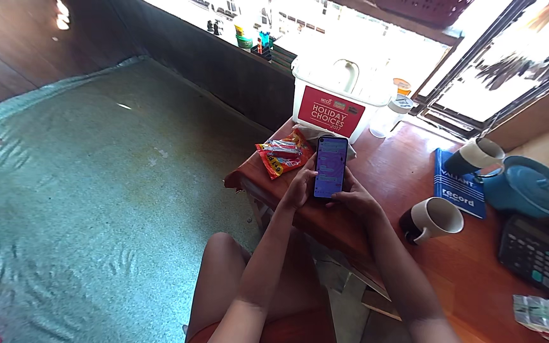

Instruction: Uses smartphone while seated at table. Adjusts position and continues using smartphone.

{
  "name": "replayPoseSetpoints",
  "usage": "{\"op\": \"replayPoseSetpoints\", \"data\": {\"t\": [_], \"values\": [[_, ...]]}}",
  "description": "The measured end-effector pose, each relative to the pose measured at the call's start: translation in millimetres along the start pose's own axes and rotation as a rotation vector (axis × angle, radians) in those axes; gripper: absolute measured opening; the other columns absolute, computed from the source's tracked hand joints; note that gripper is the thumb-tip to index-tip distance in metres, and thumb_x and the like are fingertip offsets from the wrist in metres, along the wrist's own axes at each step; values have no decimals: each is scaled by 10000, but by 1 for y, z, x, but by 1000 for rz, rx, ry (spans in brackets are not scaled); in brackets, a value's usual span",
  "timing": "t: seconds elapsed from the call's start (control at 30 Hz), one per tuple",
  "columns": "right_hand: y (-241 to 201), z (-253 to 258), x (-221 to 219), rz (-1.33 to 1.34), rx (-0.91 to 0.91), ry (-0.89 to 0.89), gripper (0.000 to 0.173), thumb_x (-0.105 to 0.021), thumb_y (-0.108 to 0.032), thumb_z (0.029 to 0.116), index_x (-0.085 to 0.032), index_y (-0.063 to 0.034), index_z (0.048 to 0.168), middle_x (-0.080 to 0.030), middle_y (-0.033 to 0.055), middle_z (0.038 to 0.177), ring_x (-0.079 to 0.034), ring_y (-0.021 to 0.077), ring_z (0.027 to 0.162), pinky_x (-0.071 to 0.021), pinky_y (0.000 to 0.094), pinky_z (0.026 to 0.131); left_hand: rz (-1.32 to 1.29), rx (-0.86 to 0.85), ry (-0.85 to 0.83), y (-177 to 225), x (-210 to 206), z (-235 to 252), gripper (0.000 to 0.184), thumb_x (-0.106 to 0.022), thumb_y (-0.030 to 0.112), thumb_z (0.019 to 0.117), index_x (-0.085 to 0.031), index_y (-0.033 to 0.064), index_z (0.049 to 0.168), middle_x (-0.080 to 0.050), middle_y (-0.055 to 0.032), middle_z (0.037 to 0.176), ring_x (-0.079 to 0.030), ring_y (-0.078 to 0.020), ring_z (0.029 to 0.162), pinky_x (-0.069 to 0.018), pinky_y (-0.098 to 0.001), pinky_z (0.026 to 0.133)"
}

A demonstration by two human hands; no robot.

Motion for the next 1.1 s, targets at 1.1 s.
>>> {"op": "replayPoseSetpoints", "data": {"t": [1.1], "values": [[-2,0,-2,9,11,-20,821,-562,136,829,-253,-202,1510,-638,121,1310,-698,305,1096,-645,473,731,-24,-23,-19,4,-4,-1,666,-283,139,985,-134,140,1634,-347,-119,1606,-476,-211,1377,-438,-431,1111]]}}
Point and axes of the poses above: each hand's wrist, its own z-axis towards the middle knuckle, its own x-axis out of the back of the hand, y = z × x, the point moved 10 cm from there along z, towards the middle knuckle
